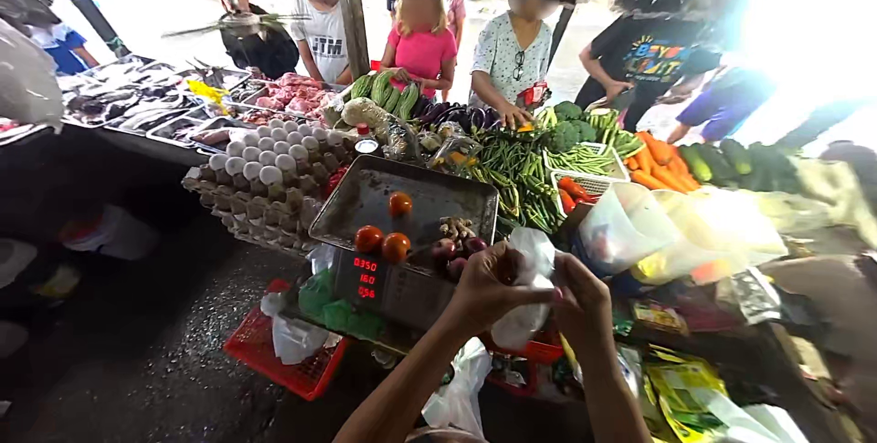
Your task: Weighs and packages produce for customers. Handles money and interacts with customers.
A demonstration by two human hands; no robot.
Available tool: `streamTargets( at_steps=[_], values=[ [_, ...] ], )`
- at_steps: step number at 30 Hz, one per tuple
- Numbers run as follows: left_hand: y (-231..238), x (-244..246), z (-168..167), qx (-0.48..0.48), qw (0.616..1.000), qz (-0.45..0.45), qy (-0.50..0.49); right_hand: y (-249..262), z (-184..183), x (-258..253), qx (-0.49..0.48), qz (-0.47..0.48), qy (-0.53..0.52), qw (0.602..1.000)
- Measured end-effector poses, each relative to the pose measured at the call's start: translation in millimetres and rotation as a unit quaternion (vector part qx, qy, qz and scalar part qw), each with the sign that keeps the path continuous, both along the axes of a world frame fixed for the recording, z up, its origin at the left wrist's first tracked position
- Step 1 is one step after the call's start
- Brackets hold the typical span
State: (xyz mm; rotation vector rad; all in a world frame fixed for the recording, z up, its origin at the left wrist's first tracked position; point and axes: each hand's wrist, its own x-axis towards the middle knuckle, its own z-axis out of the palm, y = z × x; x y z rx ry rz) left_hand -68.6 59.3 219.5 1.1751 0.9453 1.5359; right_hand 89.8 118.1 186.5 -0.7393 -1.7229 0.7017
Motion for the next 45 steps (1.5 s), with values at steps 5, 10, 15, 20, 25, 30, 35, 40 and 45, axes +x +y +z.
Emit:
streamTargets(
  at_steps=[5, 10, 15, 20, 25, 30, 35, 40, 45],
  values=[
    [-32, -74, 20, 0.167, 0.983, 0.004, 0.072, 0, 47, -24, -0.275, 0.1, 0.303, 0.907],
    [-57, -162, 37, 0.087, 0.837, 0.35, 0.412, 29, 52, -37, -0.106, 0.097, 0.086, 0.986],
    [-68, -228, 50, -0.021, 0.692, 0.55, 0.468, 3, 0, -113, 0.021, -0.112, -0.435, 0.893],
    [-39, -252, 56, -0.119, 0.763, 0.402, 0.493, 2, 3, -156, -0.065, -0.176, -0.519, 0.834],
    [16, -303, 75, -0.183, 0.762, 0.429, 0.449, 4, 14, -172, -0.111, -0.162, -0.561, 0.804],
    [32, -269, 84, 0.067, 0.707, 0.567, 0.417, -2, 13, -172, -0.148, -0.144, -0.517, 0.831],
    [64, -215, 50, 0.039, 0.723, 0.29, 0.625, 9, 16, -164, -0.153, -0.105, -0.465, 0.866],
    [92, -181, 44, -0.069, 0.655, 0.069, 0.749, 60, 44, -149, -0.342, 0.118, -0.16, 0.919],
    [84, -167, 80, -0.054, 0.699, 0.063, 0.71, 95, 86, -170, -0.518, 0.363, 0.133, 0.763]
  ],
)
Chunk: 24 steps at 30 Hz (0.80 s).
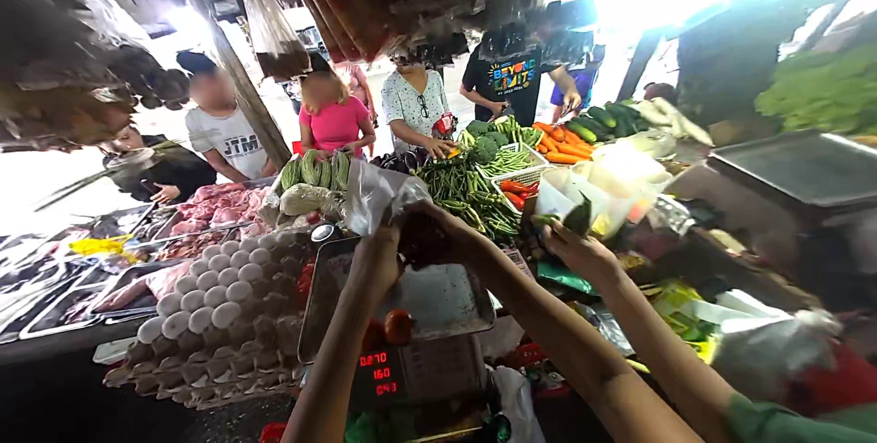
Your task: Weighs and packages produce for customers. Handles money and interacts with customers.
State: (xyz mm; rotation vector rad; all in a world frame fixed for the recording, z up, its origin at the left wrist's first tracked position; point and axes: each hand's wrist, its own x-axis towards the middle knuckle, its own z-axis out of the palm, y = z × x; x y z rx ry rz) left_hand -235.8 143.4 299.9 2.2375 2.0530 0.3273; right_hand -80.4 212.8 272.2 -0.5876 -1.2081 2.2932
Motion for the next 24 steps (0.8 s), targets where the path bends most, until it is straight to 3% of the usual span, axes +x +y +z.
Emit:
streamTargets(
  at_steps=[4, 6, 7, 9, 10, 11, 12, 13, 14, 16, 17, 18, 20, 22, 24],
  values=[
    [-5, -12, 22, 0.082, 0.989, 0.029, -0.121, 26, 6, -45, 0.04, -0.052, 0.111, 0.992],
    [-9, -17, 34, 0.099, 0.969, 0.017, -0.227, 12, 21, -46, 0.147, -0.109, 0.125, 0.975],
    [-11, -18, 39, 0.118, 0.95, 0.013, -0.288, -21, 51, -27, 0.237, -0.149, 0.062, 0.958],
    [-15, -24, 58, 0.144, 0.911, 0.031, -0.386, -109, 157, 25, 0.324, -0.121, -0.24, 0.907],
    [-15, -29, 69, 0.153, 0.899, 0.061, -0.405, -130, 191, 35, 0.338, -0.074, -0.331, 0.878],
    [-13, -36, 77, 0.156, 0.893, 0.098, -0.411, -136, 199, 33, 0.369, -0.056, -0.357, 0.856],
    [-9, -46, 82, 0.153, 0.888, 0.129, -0.413, -128, 178, 18, 0.435, -0.094, -0.32, 0.836],
    [-5, -56, 84, 0.149, 0.882, 0.153, -0.419, -104, 126, -10, 0.534, -0.187, -0.211, 0.797],
    [-1, -67, 84, 0.15, 0.873, 0.173, -0.43, -74, 67, -46, 0.641, -0.289, -0.094, 0.705],
    [1, -85, 81, 0.168, 0.853, 0.189, -0.457, -64, 5, -82, 0.755, -0.32, -0.031, 0.571],
    [1, -91, 81, 0.169, 0.847, 0.189, -0.467, -73, -16, -86, 0.805, -0.275, -0.019, 0.526],
    [1, -95, 81, 0.164, 0.842, 0.189, -0.478, -82, -36, -87, 0.839, -0.188, -0.031, 0.509],
    [1, -97, 80, 0.154, 0.841, 0.193, -0.482, -86, -71, -96, 0.843, -0.033, -0.122, 0.523],
    [1, -94, 77, 0.157, 0.839, 0.199, -0.482, -80, -82, -97, 0.796, 0.02, -0.226, 0.562],
    [-2, -91, 73, 0.175, 0.836, 0.2, -0.481, -71, -65, -88, 0.726, 0.053, -0.337, 0.598]
  ],
)
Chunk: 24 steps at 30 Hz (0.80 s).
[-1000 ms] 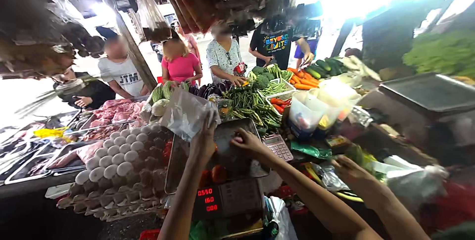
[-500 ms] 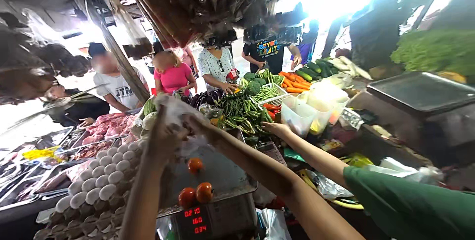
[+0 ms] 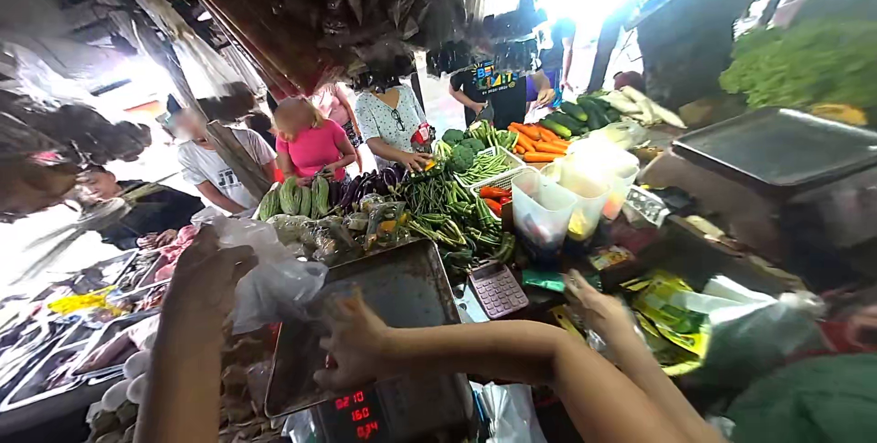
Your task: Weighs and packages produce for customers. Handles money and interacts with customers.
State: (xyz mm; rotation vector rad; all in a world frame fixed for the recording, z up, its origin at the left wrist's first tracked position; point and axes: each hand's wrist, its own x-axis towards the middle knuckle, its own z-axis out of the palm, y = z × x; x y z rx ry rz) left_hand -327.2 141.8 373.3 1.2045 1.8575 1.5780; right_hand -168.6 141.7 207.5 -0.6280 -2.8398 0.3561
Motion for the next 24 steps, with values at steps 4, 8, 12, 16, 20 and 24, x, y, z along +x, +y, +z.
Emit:
streamTargets(
  at_steps=[4, 8, 12, 16, 20, 24],
  values=[
    [-10, 5, -1, 0.013, 1.0, 0.017, 0.005, 17, 13, 28, -0.11, -0.061, -0.026, 0.992],
    [-11, 11, -6, 0.005, 1.0, 0.019, -0.006, -6, 0, 45, -0.138, -0.052, -0.016, 0.989],
    [-15, 16, -21, -0.029, 0.997, -0.036, 0.066, -20, -7, 53, -0.156, -0.088, 0.052, 0.982],
    [-38, 15, -46, -0.103, 0.934, -0.118, 0.32, 0, 11, 77, -0.435, -0.062, 0.27, 0.857],
    [-71, 29, -59, -0.11, 0.887, -0.193, 0.404, -5, 48, 84, -0.707, 0.07, 0.411, 0.572],
    [-88, 60, -67, -0.065, 0.879, -0.222, 0.417, 8, 54, 43, -0.801, 0.02, 0.424, 0.422]
  ],
)
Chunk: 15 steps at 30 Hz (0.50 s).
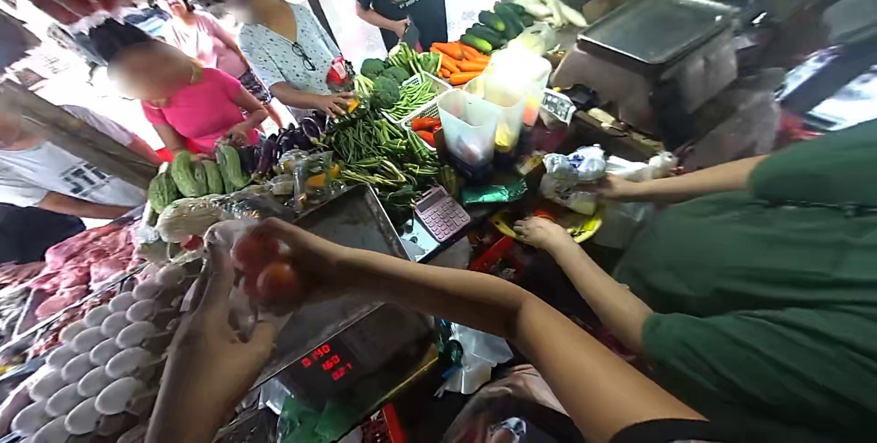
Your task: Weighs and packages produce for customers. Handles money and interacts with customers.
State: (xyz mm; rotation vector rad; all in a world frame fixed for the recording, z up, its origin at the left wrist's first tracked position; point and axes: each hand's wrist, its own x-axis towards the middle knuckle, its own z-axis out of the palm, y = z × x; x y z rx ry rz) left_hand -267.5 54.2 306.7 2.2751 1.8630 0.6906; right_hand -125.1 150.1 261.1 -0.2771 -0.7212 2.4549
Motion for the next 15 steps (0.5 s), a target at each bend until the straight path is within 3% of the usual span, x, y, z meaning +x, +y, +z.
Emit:
streamTargets(
  at_steps=[4, 7, 9, 11, 13, 14, 15],
  values=[
    [0, 13, -16, 0.053, 0.998, -0.004, -0.021, 1, 0, -37, 0.017, -0.088, -0.097, 0.991],
    [6, -5, -7, 0.082, 0.99, 0.037, -0.105, 3, -5, -41, 0.249, -0.135, -0.193, 0.939],
    [11, -23, 7, 0.097, 0.978, 0.064, -0.171, 7, -1, -27, 0.474, -0.137, -0.254, 0.832],
    [11, -39, 16, 0.097, 0.961, 0.093, -0.241, 5, 17, 5, 0.659, -0.104, -0.352, 0.657],
    [9, -45, 16, 0.112, 0.938, 0.124, -0.303, 19, 24, 28, 0.765, -0.092, -0.41, 0.488],
    [8, -46, 15, 0.123, 0.928, 0.13, -0.326, 29, 28, 36, 0.795, -0.093, -0.405, 0.442],
    [7, -43, 15, 0.13, 0.923, 0.123, -0.341, 38, 35, 43, 0.81, -0.091, -0.386, 0.432]
  ],
)
